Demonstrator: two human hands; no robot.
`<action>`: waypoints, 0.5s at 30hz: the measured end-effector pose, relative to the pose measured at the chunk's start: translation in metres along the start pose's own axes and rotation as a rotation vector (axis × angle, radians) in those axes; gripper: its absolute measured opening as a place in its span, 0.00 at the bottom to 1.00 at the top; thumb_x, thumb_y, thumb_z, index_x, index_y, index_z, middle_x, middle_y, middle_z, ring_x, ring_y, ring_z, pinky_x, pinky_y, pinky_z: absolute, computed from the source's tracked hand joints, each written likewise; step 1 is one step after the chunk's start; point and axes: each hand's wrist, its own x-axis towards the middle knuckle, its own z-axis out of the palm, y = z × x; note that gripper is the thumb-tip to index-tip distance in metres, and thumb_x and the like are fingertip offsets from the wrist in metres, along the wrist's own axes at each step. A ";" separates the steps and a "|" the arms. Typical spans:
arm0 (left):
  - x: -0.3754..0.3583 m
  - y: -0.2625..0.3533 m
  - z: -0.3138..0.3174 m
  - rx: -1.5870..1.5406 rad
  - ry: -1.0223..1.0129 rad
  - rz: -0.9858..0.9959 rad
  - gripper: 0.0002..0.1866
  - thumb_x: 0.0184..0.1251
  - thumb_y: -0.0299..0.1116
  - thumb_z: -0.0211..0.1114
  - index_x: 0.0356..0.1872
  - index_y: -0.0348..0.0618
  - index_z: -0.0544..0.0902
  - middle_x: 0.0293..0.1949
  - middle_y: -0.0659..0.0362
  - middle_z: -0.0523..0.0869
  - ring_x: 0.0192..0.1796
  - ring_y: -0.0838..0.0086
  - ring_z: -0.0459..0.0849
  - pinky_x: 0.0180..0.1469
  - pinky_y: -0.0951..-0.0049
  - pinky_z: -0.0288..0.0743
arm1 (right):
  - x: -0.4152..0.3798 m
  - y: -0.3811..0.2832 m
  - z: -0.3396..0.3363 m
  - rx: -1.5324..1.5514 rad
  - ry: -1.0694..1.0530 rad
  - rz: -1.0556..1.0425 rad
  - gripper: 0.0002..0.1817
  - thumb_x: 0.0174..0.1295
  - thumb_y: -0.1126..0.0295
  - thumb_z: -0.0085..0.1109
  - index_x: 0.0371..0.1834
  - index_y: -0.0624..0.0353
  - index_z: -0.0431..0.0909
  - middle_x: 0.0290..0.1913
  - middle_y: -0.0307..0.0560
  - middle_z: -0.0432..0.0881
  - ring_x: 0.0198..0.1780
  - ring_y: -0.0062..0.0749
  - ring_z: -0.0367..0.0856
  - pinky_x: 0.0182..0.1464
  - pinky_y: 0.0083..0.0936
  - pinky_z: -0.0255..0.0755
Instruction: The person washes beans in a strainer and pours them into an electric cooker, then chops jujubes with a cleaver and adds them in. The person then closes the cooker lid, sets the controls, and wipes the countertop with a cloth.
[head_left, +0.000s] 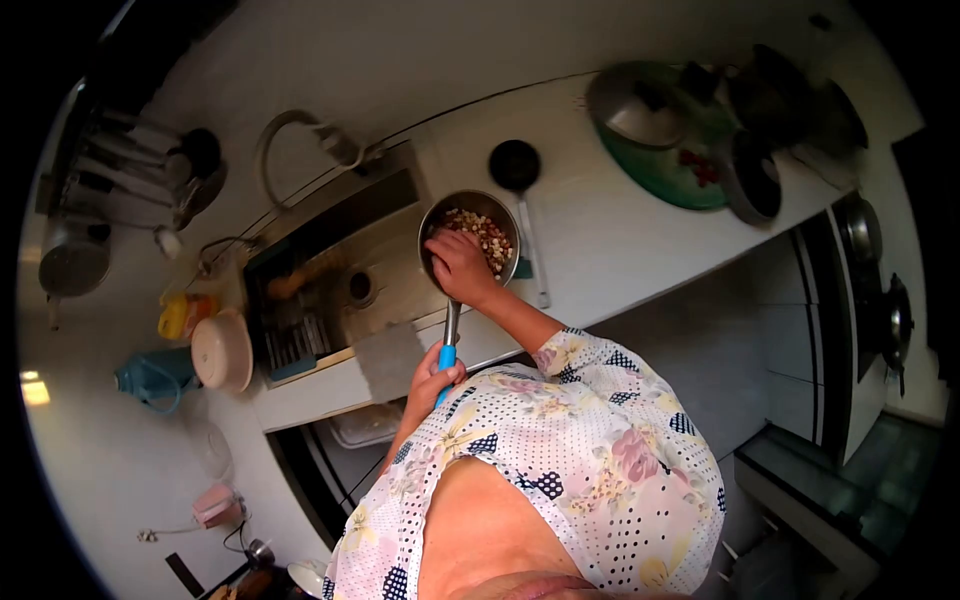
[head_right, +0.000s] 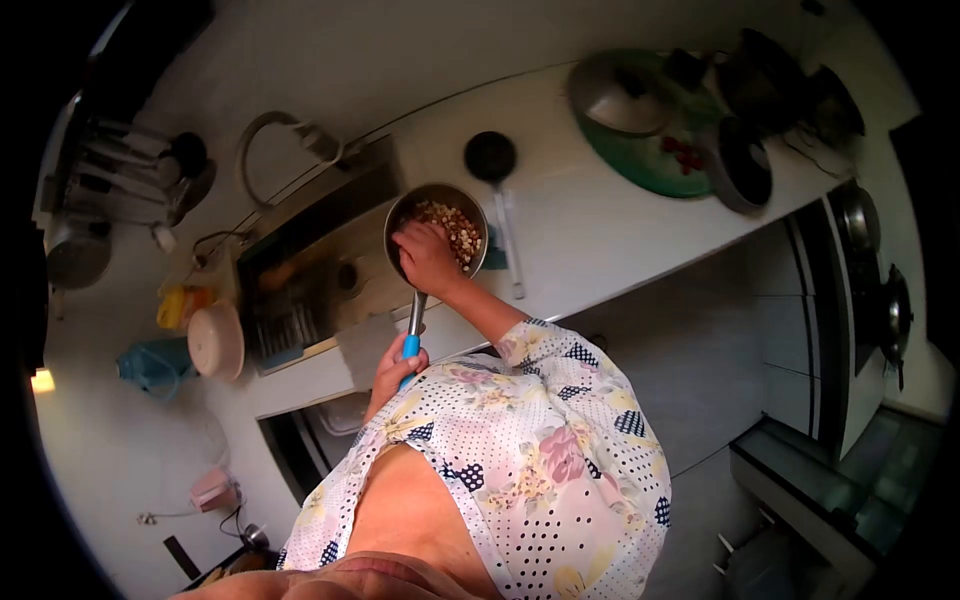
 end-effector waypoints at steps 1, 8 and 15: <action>-0.015 -0.005 -0.006 -0.002 -0.001 -0.070 0.27 0.59 0.25 0.59 0.61 0.38 0.63 0.26 0.59 0.72 0.20 0.82 0.67 0.23 0.83 0.61 | -0.022 -0.008 -0.002 0.136 0.021 0.152 0.14 0.52 0.78 0.53 0.44 0.60 0.78 0.44 0.51 0.80 0.51 0.43 0.77 0.54 0.37 0.67; 0.042 -0.080 0.140 -0.254 -0.283 -0.227 0.29 0.58 0.24 0.59 0.63 0.38 0.62 0.26 0.57 0.71 0.18 0.83 0.66 0.21 0.85 0.60 | -0.065 0.101 -0.219 1.186 0.312 0.695 0.21 0.68 0.71 0.47 0.64 0.60 0.62 0.64 0.48 0.70 0.62 0.36 0.73 0.59 0.27 0.69; 0.102 -0.179 0.285 -0.329 -0.518 -0.424 0.27 0.60 0.25 0.56 0.62 0.36 0.65 0.27 0.59 0.70 0.19 0.86 0.66 0.24 0.85 0.61 | -0.127 0.140 -0.453 1.247 0.424 0.681 0.33 0.69 0.44 0.38 0.66 0.59 0.61 0.65 0.51 0.69 0.68 0.39 0.64 0.64 0.30 0.59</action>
